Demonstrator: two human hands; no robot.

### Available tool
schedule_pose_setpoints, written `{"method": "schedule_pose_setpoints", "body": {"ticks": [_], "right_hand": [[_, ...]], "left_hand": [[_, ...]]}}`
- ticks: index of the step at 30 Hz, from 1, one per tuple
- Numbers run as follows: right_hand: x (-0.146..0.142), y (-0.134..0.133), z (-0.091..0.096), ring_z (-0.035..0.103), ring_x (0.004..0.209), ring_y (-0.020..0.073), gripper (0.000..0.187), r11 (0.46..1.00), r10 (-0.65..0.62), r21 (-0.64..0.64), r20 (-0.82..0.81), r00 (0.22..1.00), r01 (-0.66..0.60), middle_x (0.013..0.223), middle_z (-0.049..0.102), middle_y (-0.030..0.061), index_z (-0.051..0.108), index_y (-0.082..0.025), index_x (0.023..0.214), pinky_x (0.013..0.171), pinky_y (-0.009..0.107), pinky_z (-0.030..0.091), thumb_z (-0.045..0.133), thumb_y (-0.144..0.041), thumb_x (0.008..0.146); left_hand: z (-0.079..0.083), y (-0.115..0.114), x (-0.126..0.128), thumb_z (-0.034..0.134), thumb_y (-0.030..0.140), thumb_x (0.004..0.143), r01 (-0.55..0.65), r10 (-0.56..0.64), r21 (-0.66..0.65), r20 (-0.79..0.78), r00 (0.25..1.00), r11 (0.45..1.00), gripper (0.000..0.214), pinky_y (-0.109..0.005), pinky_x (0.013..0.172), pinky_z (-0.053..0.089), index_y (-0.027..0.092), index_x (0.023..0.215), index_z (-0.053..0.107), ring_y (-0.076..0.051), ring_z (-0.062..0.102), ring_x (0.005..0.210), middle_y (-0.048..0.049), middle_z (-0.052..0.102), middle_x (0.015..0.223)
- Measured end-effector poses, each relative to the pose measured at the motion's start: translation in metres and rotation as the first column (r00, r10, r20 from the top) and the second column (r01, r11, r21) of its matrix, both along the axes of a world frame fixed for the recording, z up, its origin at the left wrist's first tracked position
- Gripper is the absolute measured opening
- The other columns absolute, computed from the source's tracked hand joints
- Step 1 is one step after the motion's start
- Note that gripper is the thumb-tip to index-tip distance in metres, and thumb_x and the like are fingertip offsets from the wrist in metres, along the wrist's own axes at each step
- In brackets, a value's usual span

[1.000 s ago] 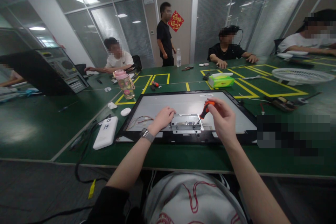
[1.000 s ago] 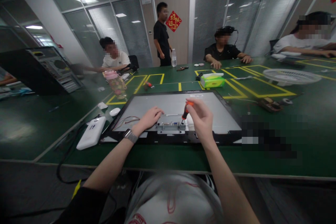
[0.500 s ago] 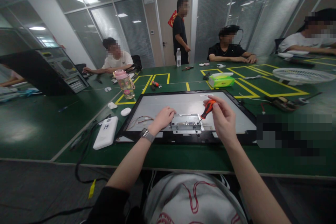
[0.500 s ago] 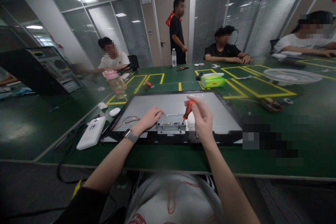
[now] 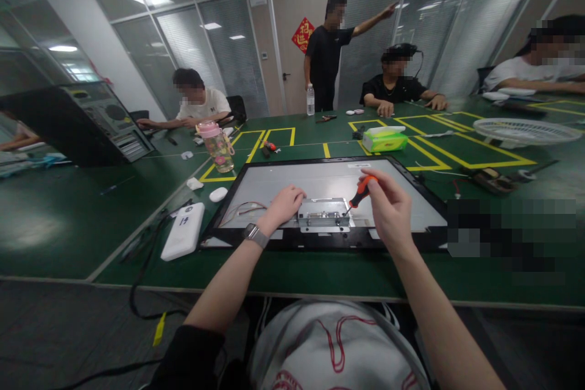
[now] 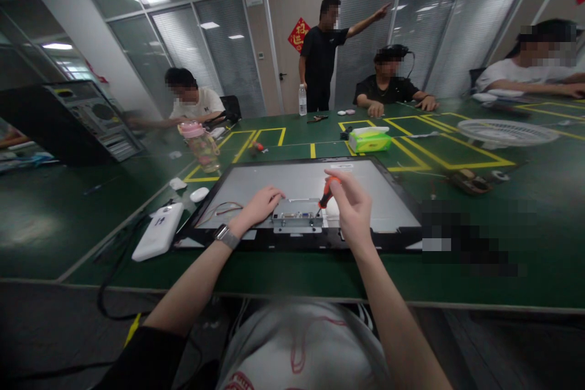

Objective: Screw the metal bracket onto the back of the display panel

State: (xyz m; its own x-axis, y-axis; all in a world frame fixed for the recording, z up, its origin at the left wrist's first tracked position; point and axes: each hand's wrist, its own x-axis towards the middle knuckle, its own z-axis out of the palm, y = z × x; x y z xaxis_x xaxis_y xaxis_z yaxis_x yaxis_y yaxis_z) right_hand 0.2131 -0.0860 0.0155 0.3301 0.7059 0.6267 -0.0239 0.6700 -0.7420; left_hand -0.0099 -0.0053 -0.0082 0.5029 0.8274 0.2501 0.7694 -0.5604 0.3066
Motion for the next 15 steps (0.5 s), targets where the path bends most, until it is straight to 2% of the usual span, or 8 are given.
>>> {"method": "schedule_pose_setpoints", "body": {"ticks": [8,12,15], "right_hand": [[0.0005,0.0003,-0.0009,0.067,0.091,0.0208,0.028,0.998,0.051,-0.029,-0.052,0.997,-0.052,0.095,0.07,0.0061,0.067,-0.024,0.111,0.09,0.04,0.051,0.053,-0.038,0.091],[0.0004,0.0001,-0.0001,0.065,0.096,0.0216,0.024,1.0,0.021,-0.015,-0.036,0.999,-0.021,0.1,0.07,0.0061,0.07,-0.025,0.105,0.093,0.041,0.049,0.057,-0.037,0.089],[0.0005,0.0004,0.0,0.064,0.093,0.021,0.02,1.0,-0.028,0.005,0.01,1.0,0.028,0.098,0.068,0.0047,0.072,-0.025,0.098,0.089,0.039,0.05,0.061,-0.037,0.085]], "left_hand": [[-0.0011,0.0004,-0.0011,0.036,0.02,0.095,0.005,-0.005,0.007,0.006,1.0,1.0,0.033,-0.033,0.09,0.047,0.016,0.103,0.067,-0.02,0.058,0.093,-0.0082,0.061,0.096],[-0.0004,0.0003,-0.0007,0.036,0.02,0.095,0.007,-0.007,0.01,0.0,1.0,1.0,0.033,-0.033,0.09,0.046,0.016,0.103,0.067,-0.02,0.058,0.094,-0.0082,0.061,0.096],[-0.0004,0.0003,-0.0006,0.036,0.019,0.094,-0.003,0.003,-0.001,0.004,1.0,1.0,0.032,-0.033,0.09,0.046,0.016,0.103,0.067,-0.019,0.058,0.093,-0.008,0.061,0.096]]}}
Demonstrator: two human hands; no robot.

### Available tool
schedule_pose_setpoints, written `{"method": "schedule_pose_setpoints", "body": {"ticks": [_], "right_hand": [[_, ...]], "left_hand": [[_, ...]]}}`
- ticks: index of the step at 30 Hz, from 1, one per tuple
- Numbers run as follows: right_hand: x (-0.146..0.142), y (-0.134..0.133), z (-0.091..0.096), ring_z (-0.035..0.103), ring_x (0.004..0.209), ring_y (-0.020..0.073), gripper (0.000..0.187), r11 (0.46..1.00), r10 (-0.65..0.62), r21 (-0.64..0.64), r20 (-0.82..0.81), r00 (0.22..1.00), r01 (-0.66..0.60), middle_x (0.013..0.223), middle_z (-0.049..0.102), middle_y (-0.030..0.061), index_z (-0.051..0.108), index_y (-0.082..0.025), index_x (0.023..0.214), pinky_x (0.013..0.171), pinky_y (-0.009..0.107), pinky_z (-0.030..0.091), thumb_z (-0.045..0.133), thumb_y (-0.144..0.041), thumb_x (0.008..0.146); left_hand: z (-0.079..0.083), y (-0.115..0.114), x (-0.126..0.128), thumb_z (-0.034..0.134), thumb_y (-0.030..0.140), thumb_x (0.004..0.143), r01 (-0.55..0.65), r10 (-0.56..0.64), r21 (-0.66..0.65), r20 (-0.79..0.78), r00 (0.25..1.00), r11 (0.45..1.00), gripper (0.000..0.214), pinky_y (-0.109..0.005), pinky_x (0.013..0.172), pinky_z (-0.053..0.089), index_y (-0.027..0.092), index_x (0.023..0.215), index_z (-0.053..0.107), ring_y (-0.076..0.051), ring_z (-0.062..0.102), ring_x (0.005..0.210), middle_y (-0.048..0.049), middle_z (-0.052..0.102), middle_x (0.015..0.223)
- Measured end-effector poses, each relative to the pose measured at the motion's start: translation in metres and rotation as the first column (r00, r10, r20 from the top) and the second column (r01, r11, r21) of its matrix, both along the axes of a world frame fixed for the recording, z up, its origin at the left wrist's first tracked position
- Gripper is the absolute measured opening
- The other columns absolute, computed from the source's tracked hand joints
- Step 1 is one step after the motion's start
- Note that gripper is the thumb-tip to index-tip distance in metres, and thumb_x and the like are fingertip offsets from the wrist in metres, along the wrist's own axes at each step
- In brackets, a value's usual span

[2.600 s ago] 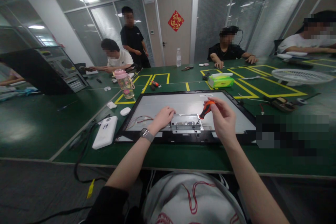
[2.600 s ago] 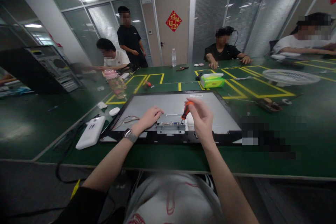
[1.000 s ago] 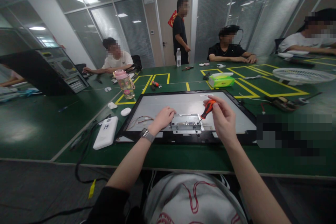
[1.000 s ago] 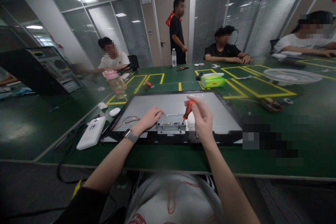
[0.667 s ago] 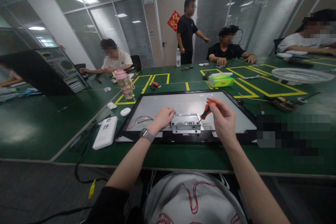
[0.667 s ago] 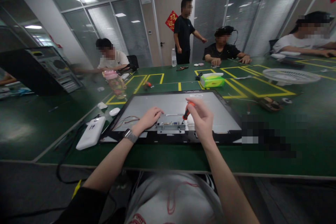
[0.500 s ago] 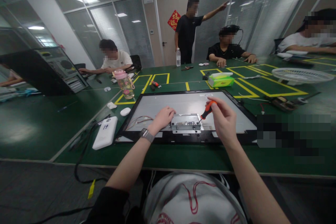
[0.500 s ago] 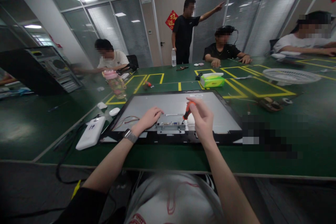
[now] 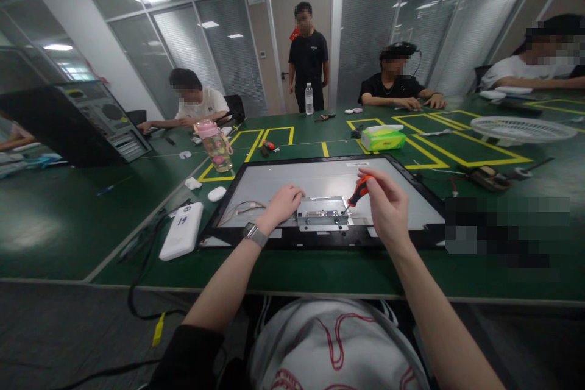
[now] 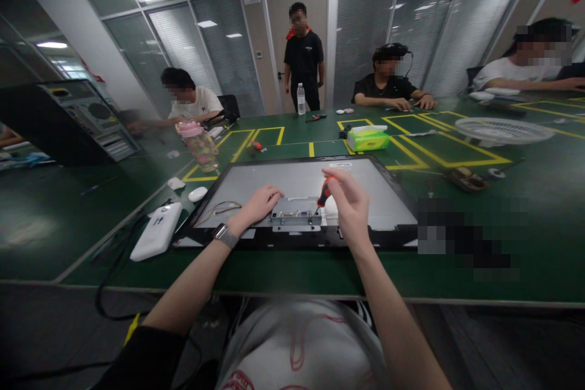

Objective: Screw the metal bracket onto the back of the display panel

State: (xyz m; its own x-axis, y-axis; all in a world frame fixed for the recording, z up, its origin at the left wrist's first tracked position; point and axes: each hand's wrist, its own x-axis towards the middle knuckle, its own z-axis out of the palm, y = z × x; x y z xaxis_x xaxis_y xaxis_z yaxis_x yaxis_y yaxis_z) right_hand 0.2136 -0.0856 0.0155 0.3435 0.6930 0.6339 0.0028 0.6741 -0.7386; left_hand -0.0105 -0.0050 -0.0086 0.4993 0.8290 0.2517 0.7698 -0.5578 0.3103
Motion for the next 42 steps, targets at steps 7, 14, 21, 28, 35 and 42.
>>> {"method": "schedule_pose_setpoints", "body": {"ticks": [7,14,21,28,35,42], "right_hand": [[-0.0008,-0.0015,0.0,0.066,0.087,0.0194,0.027,0.999,0.049,-0.008,-0.007,0.999,-0.049,0.091,0.07,0.0046,0.068,-0.025,0.111,0.084,0.037,0.053,0.057,-0.036,0.089],[-0.0011,0.0005,-0.0007,0.067,0.094,0.0209,0.03,0.992,0.126,-0.006,-0.042,0.991,-0.126,0.102,0.07,0.0068,0.065,-0.024,0.116,0.09,0.042,0.053,0.05,-0.037,0.093],[-0.0022,-0.0016,0.0024,0.064,0.086,0.0176,0.017,1.0,-0.009,-0.004,0.003,1.0,0.009,0.091,0.068,0.0021,0.071,-0.025,0.097,0.08,0.033,0.052,0.069,-0.028,0.08],[-0.0016,-0.0023,0.0047,0.058,0.082,0.0164,0.017,0.995,-0.102,0.013,0.037,0.994,0.102,0.089,0.064,0.002,0.071,-0.025,0.096,0.078,0.032,0.049,0.069,-0.027,0.079],[-0.0034,-0.0065,0.0079,0.061,0.086,0.0166,0.034,1.0,0.001,-0.029,0.008,1.0,-0.001,0.091,0.065,0.0016,0.063,-0.028,0.118,0.083,0.034,0.051,0.065,-0.029,0.084],[-0.0017,0.0003,0.001,0.064,0.091,0.0189,0.022,0.993,0.121,0.015,-0.026,0.992,-0.121,0.096,0.066,0.0048,0.068,-0.025,0.105,0.087,0.037,0.051,0.057,-0.036,0.089]], "left_hand": [[0.0004,-0.0002,0.0002,0.036,0.02,0.095,0.002,-0.002,-0.005,-0.001,1.0,1.0,0.032,-0.033,0.09,0.046,0.016,0.103,0.067,-0.02,0.058,0.094,-0.0085,0.061,0.097],[0.0005,-0.0003,0.0009,0.037,0.019,0.094,0.003,-0.003,0.012,-0.001,1.0,1.0,0.032,-0.033,0.092,0.046,0.015,0.101,0.067,-0.02,0.058,0.095,-0.0084,0.062,0.096],[-0.0001,0.0001,0.0003,0.036,0.02,0.094,0.003,-0.003,0.009,-0.005,1.0,1.0,0.033,-0.033,0.091,0.047,0.016,0.101,0.067,-0.02,0.058,0.094,-0.0083,0.061,0.095],[-0.0004,0.0002,0.0,0.035,0.02,0.094,0.009,-0.009,0.008,0.002,1.0,1.0,0.033,-0.034,0.09,0.046,0.015,0.101,0.067,-0.021,0.058,0.094,-0.0086,0.061,0.096],[-0.0008,0.0005,-0.0001,0.035,0.02,0.095,0.007,-0.006,0.006,-0.001,1.0,1.0,0.033,-0.033,0.091,0.046,0.016,0.101,0.067,-0.02,0.058,0.095,-0.0081,0.061,0.096],[0.0006,-0.0003,0.0009,0.035,0.02,0.096,0.004,-0.004,0.005,-0.016,1.0,1.0,0.033,-0.033,0.092,0.046,0.015,0.102,0.067,-0.02,0.058,0.096,-0.008,0.061,0.097]]}}
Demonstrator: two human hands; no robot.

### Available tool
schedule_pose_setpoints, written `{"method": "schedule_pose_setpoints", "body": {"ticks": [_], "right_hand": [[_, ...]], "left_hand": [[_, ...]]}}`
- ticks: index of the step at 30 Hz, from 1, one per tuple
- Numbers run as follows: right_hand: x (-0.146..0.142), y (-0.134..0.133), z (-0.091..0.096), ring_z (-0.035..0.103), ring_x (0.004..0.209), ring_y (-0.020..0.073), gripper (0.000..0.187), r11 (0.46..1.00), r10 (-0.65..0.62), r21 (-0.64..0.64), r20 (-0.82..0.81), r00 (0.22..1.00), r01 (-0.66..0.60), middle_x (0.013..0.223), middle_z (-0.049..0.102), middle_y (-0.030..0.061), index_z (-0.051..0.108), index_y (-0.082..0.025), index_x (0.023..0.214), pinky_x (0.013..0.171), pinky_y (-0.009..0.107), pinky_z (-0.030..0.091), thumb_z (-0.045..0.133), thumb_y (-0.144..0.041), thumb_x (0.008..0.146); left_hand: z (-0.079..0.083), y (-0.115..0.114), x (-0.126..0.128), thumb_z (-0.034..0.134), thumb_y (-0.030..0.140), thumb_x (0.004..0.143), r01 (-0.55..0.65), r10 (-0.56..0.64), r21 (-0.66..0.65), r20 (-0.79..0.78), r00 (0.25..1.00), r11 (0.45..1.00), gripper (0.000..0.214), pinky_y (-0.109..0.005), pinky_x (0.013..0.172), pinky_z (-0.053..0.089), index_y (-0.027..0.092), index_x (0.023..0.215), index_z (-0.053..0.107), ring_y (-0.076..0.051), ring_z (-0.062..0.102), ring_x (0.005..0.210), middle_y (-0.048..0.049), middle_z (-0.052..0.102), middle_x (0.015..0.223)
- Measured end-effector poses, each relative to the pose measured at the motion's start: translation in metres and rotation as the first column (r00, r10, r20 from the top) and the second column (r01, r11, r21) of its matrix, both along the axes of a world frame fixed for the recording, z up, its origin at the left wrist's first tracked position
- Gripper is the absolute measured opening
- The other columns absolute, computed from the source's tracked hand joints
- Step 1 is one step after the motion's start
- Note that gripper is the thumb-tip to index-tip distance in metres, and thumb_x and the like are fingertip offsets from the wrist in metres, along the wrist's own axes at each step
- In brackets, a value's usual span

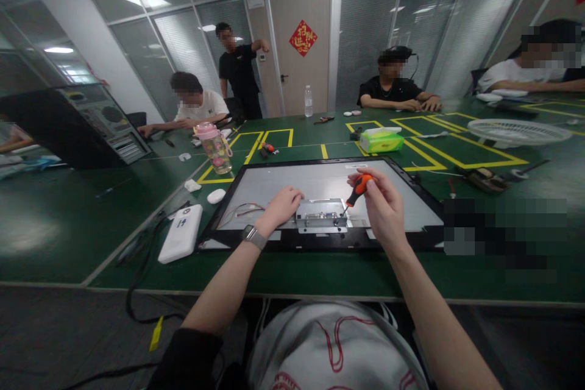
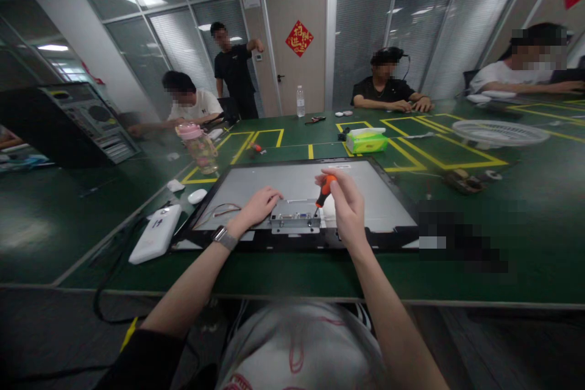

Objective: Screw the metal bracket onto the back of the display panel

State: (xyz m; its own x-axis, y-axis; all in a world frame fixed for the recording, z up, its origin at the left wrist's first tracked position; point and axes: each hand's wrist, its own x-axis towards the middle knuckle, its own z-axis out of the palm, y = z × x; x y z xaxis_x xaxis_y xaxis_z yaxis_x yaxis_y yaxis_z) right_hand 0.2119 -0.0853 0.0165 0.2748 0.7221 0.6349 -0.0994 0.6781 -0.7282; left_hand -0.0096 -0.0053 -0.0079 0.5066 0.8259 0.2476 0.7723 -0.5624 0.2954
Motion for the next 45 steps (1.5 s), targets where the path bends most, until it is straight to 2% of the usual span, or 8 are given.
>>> {"method": "schedule_pose_setpoints", "body": {"ticks": [5,11,17,24,30,37,42,45], "right_hand": [[0.0015,-0.0009,0.0,0.06,0.078,0.0152,0.015,0.997,-0.07,0.017,0.044,0.997,0.069,0.088,0.061,0.0017,0.072,-0.026,0.094,0.072,0.03,0.051,0.064,-0.034,0.084],[0.0011,-0.0003,-0.0015,0.066,0.084,0.0183,0.022,0.999,-0.009,-0.044,-0.026,1.0,0.008,0.095,0.066,0.0032,0.07,-0.027,0.103,0.079,0.034,0.049,0.055,-0.038,0.09],[0.0015,0.0001,0.0007,0.059,0.089,0.0162,0.008,0.994,-0.09,0.071,0.024,0.996,0.088,0.09,0.061,0.002,0.072,-0.026,0.088,0.077,0.029,0.047,0.066,-0.03,0.083],[0.0007,-0.0016,0.0003,0.065,0.086,0.0182,0.019,0.999,-0.035,-0.001,0.003,0.999,0.035,0.094,0.063,0.0036,0.07,-0.027,0.102,0.08,0.035,0.048,0.055,-0.033,0.091],[0.0011,-0.0018,0.0017,0.057,0.092,0.0173,0.008,0.995,-0.071,0.072,0.05,0.996,0.067,0.09,0.061,0.0015,0.072,-0.027,0.089,0.08,0.031,0.046,0.068,-0.028,0.081],[0.0009,-0.0004,-0.0008,0.063,0.092,0.0183,0.025,0.999,0.02,-0.025,-0.028,0.999,-0.021,0.095,0.067,0.0035,0.067,-0.028,0.112,0.088,0.036,0.047,0.056,-0.035,0.09],[0.0021,0.0003,-0.0022,0.062,0.093,0.019,0.017,0.999,-0.04,0.013,0.016,0.999,0.04,0.097,0.065,0.0038,0.072,-0.026,0.096,0.086,0.035,0.049,0.062,-0.034,0.085],[0.0024,-0.0001,-0.0028,0.061,0.088,0.0174,0.018,0.998,-0.068,0.003,0.038,0.997,0.068,0.092,0.064,0.0025,0.072,-0.026,0.098,0.081,0.033,0.05,0.065,-0.034,0.083]], "left_hand": [[0.0001,-0.0001,0.0001,0.037,0.019,0.095,-0.006,0.006,-0.003,-0.009,1.0,1.0,0.032,-0.033,0.091,0.046,0.015,0.102,0.067,-0.021,0.058,0.095,-0.0084,0.061,0.096],[-0.0005,0.0,-0.0006,0.035,0.021,0.095,-0.002,0.002,-0.005,0.017,1.0,1.0,0.034,-0.034,0.09,0.046,0.015,0.102,0.067,-0.021,0.058,0.094,-0.0084,0.061,0.096],[-0.0001,-0.0007,-0.0005,0.035,0.021,0.095,-0.008,0.008,-0.001,0.015,1.0,1.0,0.033,-0.033,0.09,0.046,0.016,0.102,0.067,-0.02,0.058,0.094,-0.0079,0.06,0.096],[-0.0022,0.001,-0.0015,0.033,0.021,0.096,0.002,-0.002,0.002,0.017,1.0,1.0,0.034,-0.033,0.091,0.046,0.016,0.101,0.067,-0.02,0.058,0.095,-0.0077,0.06,0.097],[-0.0013,0.0005,-0.0003,0.035,0.02,0.095,-0.013,0.013,-0.003,0.024,1.0,1.0,0.033,-0.033,0.089,0.047,0.016,0.1,0.068,-0.02,0.059,0.092,-0.008,0.061,0.095],[-0.0005,-0.0006,0.0,0.035,0.02,0.095,-0.013,0.013,-0.003,0.023,1.0,1.0,0.034,-0.033,0.089,0.047,0.016,0.101,0.068,-0.02,0.059,0.092,-0.0081,0.06,0.094],[-0.0017,0.0005,-0.001,0.035,0.021,0.095,-0.004,0.004,0.0,0.02,1.0,1.0,0.034,-0.033,0.089,0.047,0.015,0.102,0.067,-0.02,0.058,0.092,-0.0083,0.06,0.095],[-0.0028,0.0017,-0.0018,0.035,0.022,0.095,-0.001,0.001,-0.002,0.027,1.0,1.0,0.034,-0.033,0.089,0.047,0.016,0.102,0.067,-0.019,0.058,0.091,-0.0078,0.06,0.095]]}}
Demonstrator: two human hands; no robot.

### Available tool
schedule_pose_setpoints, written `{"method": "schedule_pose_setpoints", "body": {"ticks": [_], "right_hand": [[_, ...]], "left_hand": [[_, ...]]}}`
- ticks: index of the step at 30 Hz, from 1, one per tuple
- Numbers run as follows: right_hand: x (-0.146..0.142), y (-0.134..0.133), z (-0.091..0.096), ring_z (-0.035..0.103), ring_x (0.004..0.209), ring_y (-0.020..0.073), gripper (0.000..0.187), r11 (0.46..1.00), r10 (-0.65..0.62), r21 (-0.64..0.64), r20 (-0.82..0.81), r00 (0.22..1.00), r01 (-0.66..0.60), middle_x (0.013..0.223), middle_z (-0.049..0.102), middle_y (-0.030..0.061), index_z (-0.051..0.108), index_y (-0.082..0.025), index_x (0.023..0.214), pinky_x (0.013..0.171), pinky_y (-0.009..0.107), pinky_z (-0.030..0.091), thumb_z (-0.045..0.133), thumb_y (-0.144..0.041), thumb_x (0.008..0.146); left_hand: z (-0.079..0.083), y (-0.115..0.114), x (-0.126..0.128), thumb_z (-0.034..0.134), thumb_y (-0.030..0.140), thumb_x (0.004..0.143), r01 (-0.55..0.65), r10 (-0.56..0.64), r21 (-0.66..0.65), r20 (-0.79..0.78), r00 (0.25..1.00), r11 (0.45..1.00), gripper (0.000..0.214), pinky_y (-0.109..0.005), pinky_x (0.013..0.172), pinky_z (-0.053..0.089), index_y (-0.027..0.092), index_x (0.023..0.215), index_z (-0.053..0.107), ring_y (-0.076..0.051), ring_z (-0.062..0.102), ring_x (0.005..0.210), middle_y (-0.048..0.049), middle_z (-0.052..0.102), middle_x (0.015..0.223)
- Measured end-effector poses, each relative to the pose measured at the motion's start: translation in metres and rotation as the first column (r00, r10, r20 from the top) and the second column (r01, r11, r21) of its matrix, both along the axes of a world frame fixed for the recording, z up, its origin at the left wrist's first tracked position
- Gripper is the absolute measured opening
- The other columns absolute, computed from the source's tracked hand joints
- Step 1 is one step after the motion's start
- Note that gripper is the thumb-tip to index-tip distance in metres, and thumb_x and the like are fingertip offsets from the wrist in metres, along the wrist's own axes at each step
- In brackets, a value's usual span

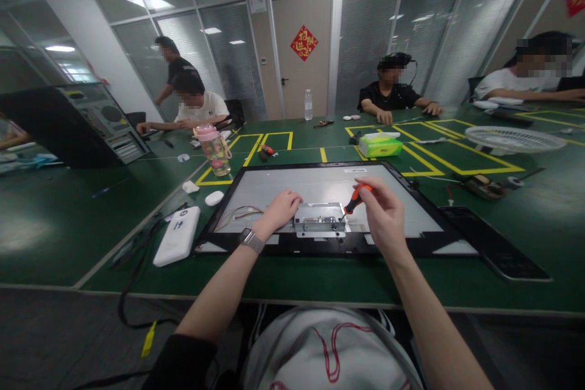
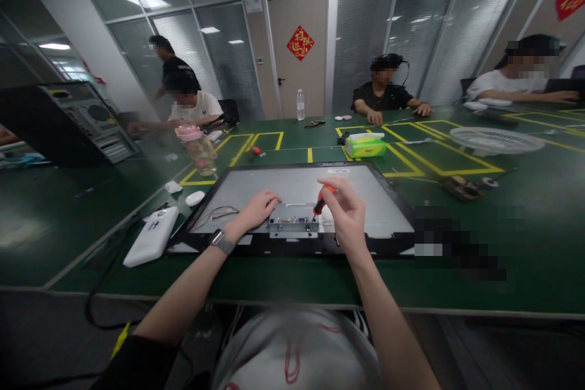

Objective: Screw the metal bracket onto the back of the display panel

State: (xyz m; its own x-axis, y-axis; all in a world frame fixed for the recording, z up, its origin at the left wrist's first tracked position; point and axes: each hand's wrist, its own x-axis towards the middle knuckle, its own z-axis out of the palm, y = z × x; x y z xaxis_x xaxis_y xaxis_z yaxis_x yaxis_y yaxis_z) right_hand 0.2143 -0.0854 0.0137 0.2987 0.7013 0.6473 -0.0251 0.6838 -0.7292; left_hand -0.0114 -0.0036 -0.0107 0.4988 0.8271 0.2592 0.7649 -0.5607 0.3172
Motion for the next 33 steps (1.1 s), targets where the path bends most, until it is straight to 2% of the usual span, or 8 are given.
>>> {"method": "schedule_pose_setpoints", "body": {"ticks": [5,7,11,17,20,23,28,33], "right_hand": [[-0.0013,-0.0004,0.0011,0.065,0.09,0.0191,0.029,0.997,0.062,-0.04,-0.049,0.997,-0.064,0.094,0.068,0.0045,0.064,-0.026,0.117,0.087,0.038,0.05,0.053,-0.036,0.091],[-0.0014,0.0,0.0012,0.065,0.093,0.0201,0.027,0.998,0.06,-0.03,-0.056,0.997,-0.062,0.096,0.068,0.0053,0.066,-0.026,0.112,0.089,0.04,0.05,0.051,-0.037,0.092],[-0.0008,0.0001,0.001,0.061,0.096,0.0198,0.017,0.999,-0.031,0.011,0.011,0.999,0.03,0.098,0.064,0.0034,0.072,-0.028,0.097,0.088,0.037,0.05,0.065,-0.035,0.083],[-0.0014,-0.001,0.002,0.062,0.09,0.0176,0.033,0.999,0.019,-0.032,-0.025,0.999,-0.02,0.095,0.066,0.003,0.063,-0.029,0.121,0.087,0.037,0.05,0.058,-0.035,0.088],[-0.0016,-0.0009,0.0022,0.062,0.096,0.0189,0.029,0.999,0.046,-0.022,-0.044,0.998,-0.047,0.1,0.067,0.005,0.066,-0.027,0.115,0.092,0.038,0.048,0.054,-0.036,0.091],[-0.0018,-0.0019,0.0028,0.061,0.098,0.0193,0.023,1.0,0.008,-0.013,0.028,1.0,-0.008,0.104,0.065,0.0045,0.07,-0.027,0.106,0.091,0.037,0.049,0.062,-0.034,0.085],[-0.0034,-0.0044,0.0044,0.063,0.095,0.019,0.038,0.998,0.036,-0.047,0.037,0.999,-0.034,0.1,0.068,0.0038,0.059,-0.029,0.125,0.09,0.038,0.051,0.061,-0.033,0.086],[-0.0048,-0.0052,0.0057,0.063,0.1,0.0207,0.029,0.998,0.05,-0.038,0.063,0.997,-0.048,0.108,0.067,0.0064,0.063,-0.026,0.116,0.091,0.04,0.051,0.057,-0.035,0.089]], "left_hand": [[-0.0004,0.0004,-0.0006,0.034,0.022,0.095,0.007,-0.007,0.003,0.003,1.0,1.0,0.034,-0.033,0.089,0.047,0.016,0.102,0.067,-0.02,0.058,0.091,-0.0077,0.059,0.095],[-0.0003,0.0003,-0.0003,0.035,0.022,0.095,0.006,-0.006,0.005,0.006,1.0,1.0,0.033,-0.033,0.089,0.047,0.016,0.102,0.067,-0.02,0.058,0.091,-0.0077,0.06,0.095],[-0.0006,0.0006,0.0001,0.035,0.022,0.096,0.004,-0.004,0.008,0.001,1.0,1.0,0.034,-0.033,0.088,0.047,0.016,0.102,0.067,-0.02,0.058,0.091,-0.0078,0.06,0.095],[0.0,0.0002,-0.0001,0.035,0.022,0.095,0.005,-0.005,0.015,-0.014,1.0,1.0,0.033,-0.033,0.088,0.047,0.016,0.102,0.067,-0.02,0.058,0.091,-0.008,0.059,0.094],[0.0006,-0.0007,0.0,0.034,0.021,0.095,0.005,-0.005,0.008,-0.003,1.0,1.0,0.034,-0.033,0.088,0.047,0.015,0.103,0.067,-0.02,0.058,0.09,-0.0081,0.059,0.094],[0.0003,-0.0009,0.0,0.034,0.021,0.095,0.008,-0.008,0.007,0.002,1.0,1.0,0.034,-0.033,0.088,0.046,0.015,0.103,0.067,-0.02,0.058,0.091,-0.008,0.059,0.094],[-0.002,0.0016,-0.0007,0.035,0.021,0.095,0.008,-0.008,0.008,0.001,1.0,1.0,0.034,-0.033,0.088,0.047,0.016,0.103,0.067,-0.02,0.058,0.09,-0.0079,0.059,0.094],[-0.003,0.003,-0.0011,0.036,0.021,0.095,0.015,-0.015,-0.001,0.024,1.0,1.0,0.033,-0.033,0.089,0.047,0.016,0.103,0.067,-0.019,0.058,0.091,-0.0076,0.059,0.094]]}}
